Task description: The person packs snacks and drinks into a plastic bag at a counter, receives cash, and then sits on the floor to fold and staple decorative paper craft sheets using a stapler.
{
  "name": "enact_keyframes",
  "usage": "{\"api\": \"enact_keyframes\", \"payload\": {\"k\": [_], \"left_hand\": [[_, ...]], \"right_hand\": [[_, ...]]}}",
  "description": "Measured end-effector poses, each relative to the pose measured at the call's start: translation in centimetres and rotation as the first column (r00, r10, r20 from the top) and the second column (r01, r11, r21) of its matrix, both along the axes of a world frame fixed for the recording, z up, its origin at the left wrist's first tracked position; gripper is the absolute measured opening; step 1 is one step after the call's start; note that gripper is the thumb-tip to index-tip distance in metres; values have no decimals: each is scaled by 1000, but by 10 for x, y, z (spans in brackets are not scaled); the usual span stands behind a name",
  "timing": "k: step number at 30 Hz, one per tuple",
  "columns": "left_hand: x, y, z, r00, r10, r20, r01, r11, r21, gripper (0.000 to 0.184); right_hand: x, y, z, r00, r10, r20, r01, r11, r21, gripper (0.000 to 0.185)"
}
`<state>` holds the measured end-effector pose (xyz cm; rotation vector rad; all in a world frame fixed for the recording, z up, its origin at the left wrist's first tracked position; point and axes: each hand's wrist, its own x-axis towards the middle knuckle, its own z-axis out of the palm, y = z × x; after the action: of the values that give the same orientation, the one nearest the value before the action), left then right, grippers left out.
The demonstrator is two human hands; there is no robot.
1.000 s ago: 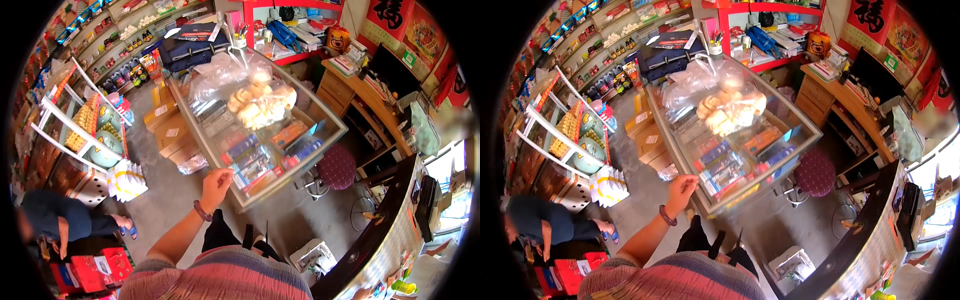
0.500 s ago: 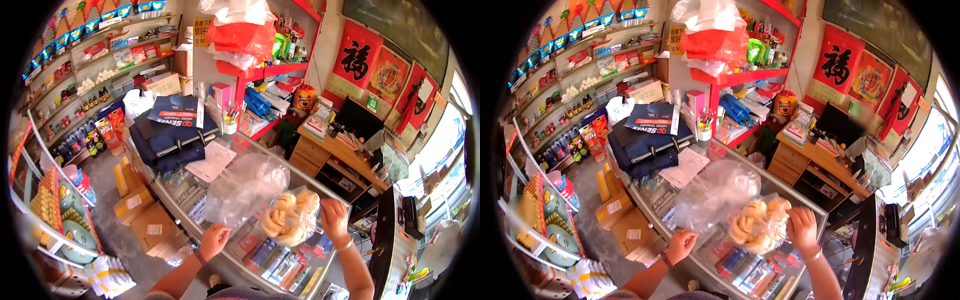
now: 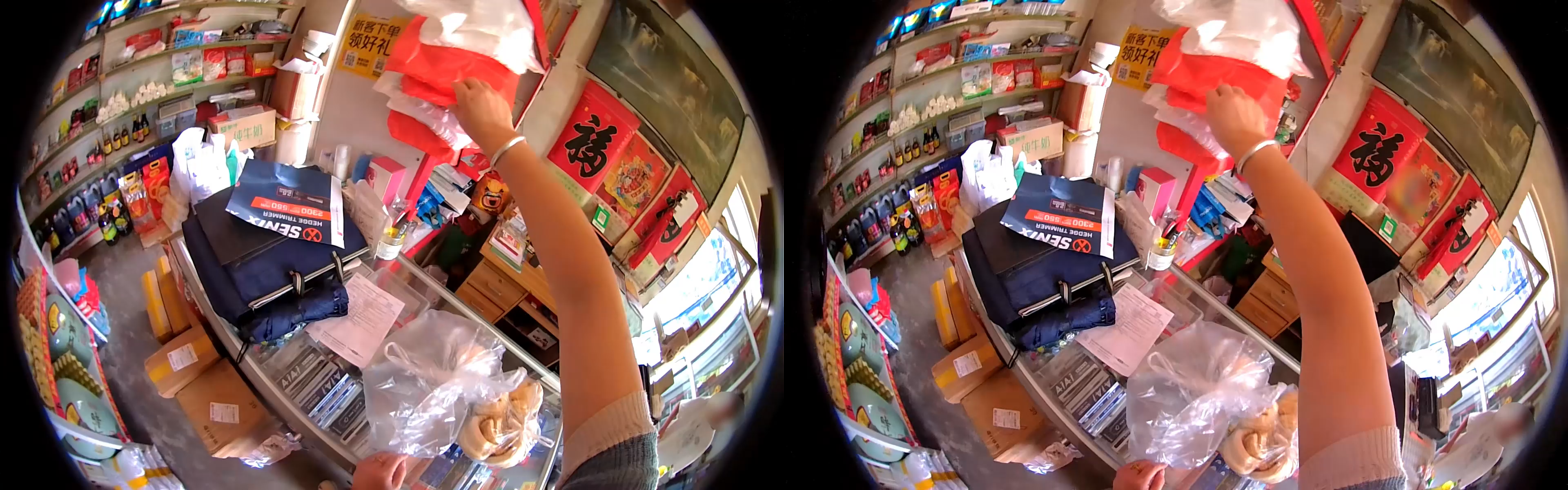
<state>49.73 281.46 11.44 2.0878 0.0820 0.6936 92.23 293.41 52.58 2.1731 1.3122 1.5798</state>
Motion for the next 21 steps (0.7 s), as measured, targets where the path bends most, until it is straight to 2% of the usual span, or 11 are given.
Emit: {"api": "enact_keyframes", "payload": {"k": [5,6,9,10,13,17,21], "left_hand": [[8,4,-3,999,-34,7,34,999,0,19],[9,4,-3,999,-38,6,38,999,-7,19],[12,6,-5,999,-51,7,51,998,-25,20],[12,5,-5,998,-56,7,56,998,-32,20],[11,2,-9,998,-68,13,69,997,-44,21],[10,5,-9,997,-79,22,80,996,-51,22],[8,5,-11,996,-83,29,85,995,-53,23]], "right_hand": [[38,21,4,950,-311,12,310,942,-130,16],[40,18,6,944,-329,1,326,936,-129,17],[56,12,15,971,-216,-105,216,976,-11,16],[47,9,19,958,-153,-242,183,977,108,17],[55,-1,32,926,-49,-374,159,950,268,25],[49,-8,37,906,92,-413,71,929,364,26],[45,-16,44,853,125,-507,103,911,398,27]]}}
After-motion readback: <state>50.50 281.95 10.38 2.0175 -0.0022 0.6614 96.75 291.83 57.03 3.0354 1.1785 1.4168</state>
